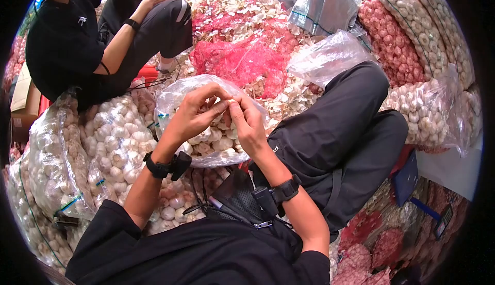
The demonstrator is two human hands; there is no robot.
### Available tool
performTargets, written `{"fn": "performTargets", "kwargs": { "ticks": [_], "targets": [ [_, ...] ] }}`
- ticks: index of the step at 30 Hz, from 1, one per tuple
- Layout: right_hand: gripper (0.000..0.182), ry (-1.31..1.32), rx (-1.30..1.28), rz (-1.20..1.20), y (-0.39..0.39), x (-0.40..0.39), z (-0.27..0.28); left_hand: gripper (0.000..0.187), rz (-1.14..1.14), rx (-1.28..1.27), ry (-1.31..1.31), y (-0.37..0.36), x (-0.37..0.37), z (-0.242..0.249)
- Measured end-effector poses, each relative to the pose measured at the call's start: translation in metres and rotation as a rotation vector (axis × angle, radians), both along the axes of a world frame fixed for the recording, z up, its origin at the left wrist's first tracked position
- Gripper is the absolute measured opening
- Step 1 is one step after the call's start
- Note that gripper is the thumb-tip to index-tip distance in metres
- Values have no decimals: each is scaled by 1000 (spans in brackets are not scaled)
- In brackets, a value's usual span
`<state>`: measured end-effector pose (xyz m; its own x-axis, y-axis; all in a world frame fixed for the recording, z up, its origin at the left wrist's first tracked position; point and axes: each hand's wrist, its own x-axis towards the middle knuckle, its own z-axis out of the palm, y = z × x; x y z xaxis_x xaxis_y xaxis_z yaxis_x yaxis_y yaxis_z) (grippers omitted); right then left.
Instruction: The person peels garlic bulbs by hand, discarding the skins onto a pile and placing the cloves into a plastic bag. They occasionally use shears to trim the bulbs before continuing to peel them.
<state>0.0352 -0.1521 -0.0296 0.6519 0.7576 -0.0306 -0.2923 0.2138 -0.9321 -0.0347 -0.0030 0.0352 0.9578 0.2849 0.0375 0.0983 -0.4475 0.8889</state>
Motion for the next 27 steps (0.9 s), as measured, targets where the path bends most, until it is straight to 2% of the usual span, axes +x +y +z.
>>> {"fn": "performTargets", "kwargs": {
  "ticks": [5, 7, 16, 21, 27],
  "targets": [
    [24, -20, 5, 11, 0, -1, -4, 14, -25, 51, -15, 0, -1, -3],
    [25, -23, -21, 18, 1, -1, -4, 15, -45, -157, 96, -1, -3, -1],
    [20, -76, -52, -3, 0, -3, -5, 16, -56, -196, 138, -2, -3, -7],
    [21, -140, -78, -44, 2, -3, -5, 14, -35, -60, 122, -2, -4, -5],
    [22, -163, -101, -63, 1, -2, -5, 15, -30, -57, 142, -3, -3, -5]
  ]
}}
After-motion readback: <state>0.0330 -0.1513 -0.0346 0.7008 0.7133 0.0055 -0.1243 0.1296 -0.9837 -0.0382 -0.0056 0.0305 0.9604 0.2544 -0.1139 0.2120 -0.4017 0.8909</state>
